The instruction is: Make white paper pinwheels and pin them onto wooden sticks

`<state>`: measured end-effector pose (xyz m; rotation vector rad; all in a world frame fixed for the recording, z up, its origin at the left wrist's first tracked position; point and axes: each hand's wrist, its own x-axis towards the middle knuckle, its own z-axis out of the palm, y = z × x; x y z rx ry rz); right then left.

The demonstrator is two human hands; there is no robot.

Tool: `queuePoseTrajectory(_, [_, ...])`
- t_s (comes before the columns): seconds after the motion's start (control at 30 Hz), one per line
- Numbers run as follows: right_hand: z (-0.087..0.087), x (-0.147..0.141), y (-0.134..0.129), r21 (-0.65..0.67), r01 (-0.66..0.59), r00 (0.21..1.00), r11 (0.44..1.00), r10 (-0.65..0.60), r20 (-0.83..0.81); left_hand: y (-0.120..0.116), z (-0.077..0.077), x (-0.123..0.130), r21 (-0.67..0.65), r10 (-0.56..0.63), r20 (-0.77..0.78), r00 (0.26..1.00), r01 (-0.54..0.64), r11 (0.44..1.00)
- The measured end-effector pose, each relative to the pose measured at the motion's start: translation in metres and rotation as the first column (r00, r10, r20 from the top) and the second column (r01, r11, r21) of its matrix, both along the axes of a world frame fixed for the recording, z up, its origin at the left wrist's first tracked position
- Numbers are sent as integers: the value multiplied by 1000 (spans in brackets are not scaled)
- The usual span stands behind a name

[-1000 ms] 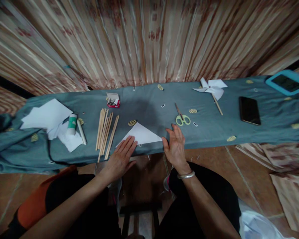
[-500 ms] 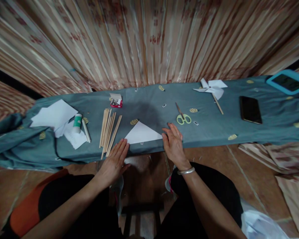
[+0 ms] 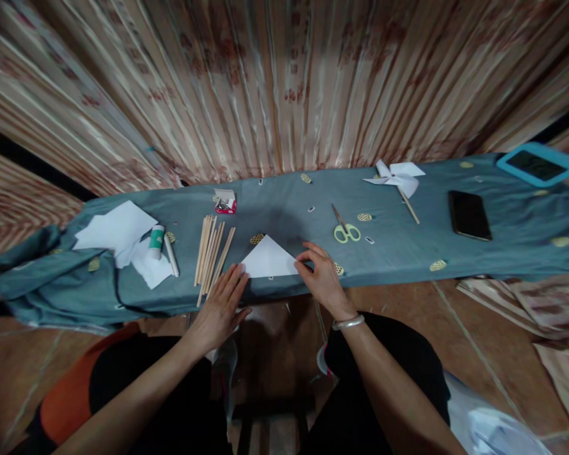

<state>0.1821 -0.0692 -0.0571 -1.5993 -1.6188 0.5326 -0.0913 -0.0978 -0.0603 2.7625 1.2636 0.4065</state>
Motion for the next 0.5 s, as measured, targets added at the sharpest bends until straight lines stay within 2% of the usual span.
queuePoseTrajectory(0.17, [0,-5,1,-7,-46,997,999,46,57,4,1,4,-31,32,25,999,-31,999])
queuePoseTrajectory(0.33, [3,-5,5,-33,-63,996,997,61,-58,17,11,6,-93,86,202,976,-68,993])
queuePoseTrajectory(0.43, [9,0,7,13,-42,987,999,43,-153,29,20,6,-192,172,398,901,-102,976])
queuePoseTrajectory(0.5, [14,6,8,60,-8,979,998,20,-201,37,26,9,-307,270,525,807,-117,944])
